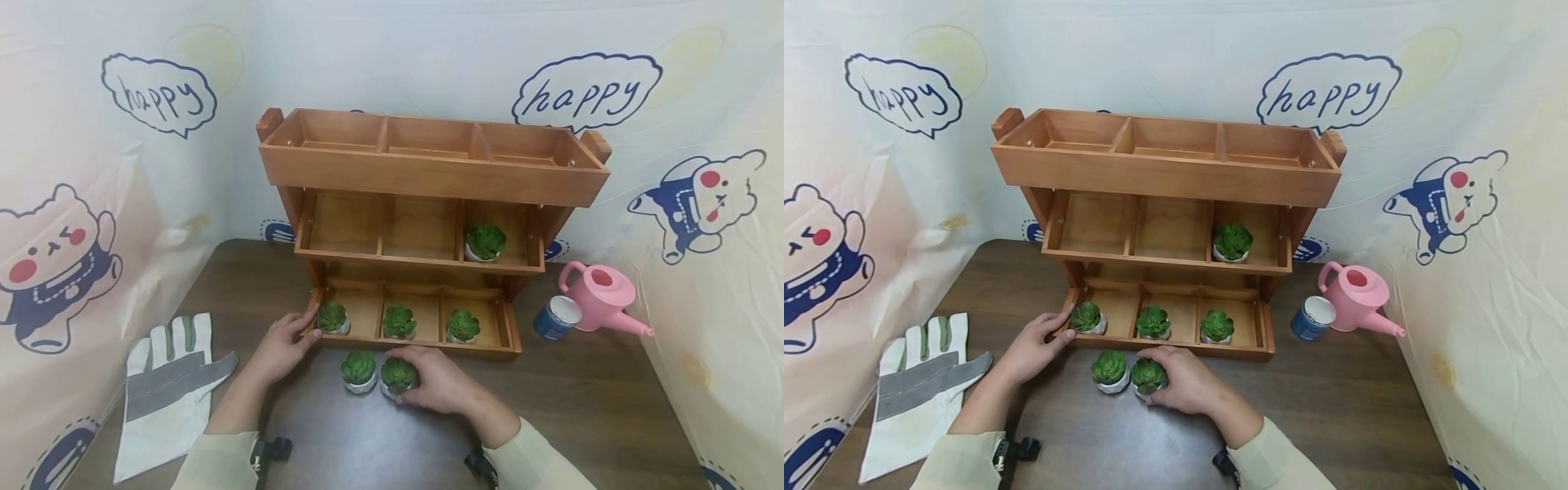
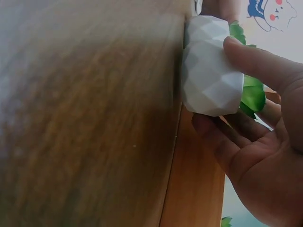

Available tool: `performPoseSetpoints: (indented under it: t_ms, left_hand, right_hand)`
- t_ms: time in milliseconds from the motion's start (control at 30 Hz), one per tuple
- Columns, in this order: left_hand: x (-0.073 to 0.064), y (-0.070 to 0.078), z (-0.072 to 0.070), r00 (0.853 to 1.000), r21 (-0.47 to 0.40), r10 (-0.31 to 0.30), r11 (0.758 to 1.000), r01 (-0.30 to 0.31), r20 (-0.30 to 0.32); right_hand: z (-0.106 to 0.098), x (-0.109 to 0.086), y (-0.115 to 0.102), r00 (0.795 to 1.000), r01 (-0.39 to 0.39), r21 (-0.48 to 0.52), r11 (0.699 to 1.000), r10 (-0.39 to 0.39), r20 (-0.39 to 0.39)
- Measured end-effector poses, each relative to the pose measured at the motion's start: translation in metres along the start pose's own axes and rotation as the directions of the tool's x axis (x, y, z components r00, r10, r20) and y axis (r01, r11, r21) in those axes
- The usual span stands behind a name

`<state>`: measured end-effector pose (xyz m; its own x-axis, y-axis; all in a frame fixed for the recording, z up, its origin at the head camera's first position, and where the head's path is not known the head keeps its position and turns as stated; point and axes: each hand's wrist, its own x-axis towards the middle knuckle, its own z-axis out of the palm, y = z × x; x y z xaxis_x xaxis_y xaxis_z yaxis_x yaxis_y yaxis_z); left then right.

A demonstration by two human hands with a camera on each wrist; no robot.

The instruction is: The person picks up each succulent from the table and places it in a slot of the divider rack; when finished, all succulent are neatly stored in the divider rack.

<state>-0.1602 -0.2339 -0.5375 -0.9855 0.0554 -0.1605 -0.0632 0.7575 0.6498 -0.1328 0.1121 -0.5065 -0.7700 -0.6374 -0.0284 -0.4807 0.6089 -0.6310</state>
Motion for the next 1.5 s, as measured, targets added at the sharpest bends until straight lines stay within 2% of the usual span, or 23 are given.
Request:
performPoseSetpoints:
  t_ms: [333,833,1167,1500]
  left_hand:
    - [-0.001,-0.002,0.000,1.000,-0.003,0.002,1.000,-0.002,-0.006]
    - [-0.002,-0.001,-0.001,1.000,-0.009,-0.016,1.000,0.016,0.008]
    - [-0.001,-0.001,0.000,1.000,-0.007,-0.011,1.000,0.011,0.002]
    - [-0.001,0.001,-0.001,1.000,-0.005,-0.004,1.000,0.004,0.005]
  right_hand:
    - [-0.007,-0.002,-0.005,0.999,0.054,0.005,0.999,-0.054,0.005]
    - [-0.026,-0.005,-0.018,0.997,0.072,0.004,0.997,-0.072,-0.008]
    - [-0.039,-0.005,-0.021,0.991,0.114,-0.014,0.993,-0.115,-0.071]
    - [-0.058,0.000,-0.025,0.980,0.162,0.016,0.987,-0.159,-0.121]
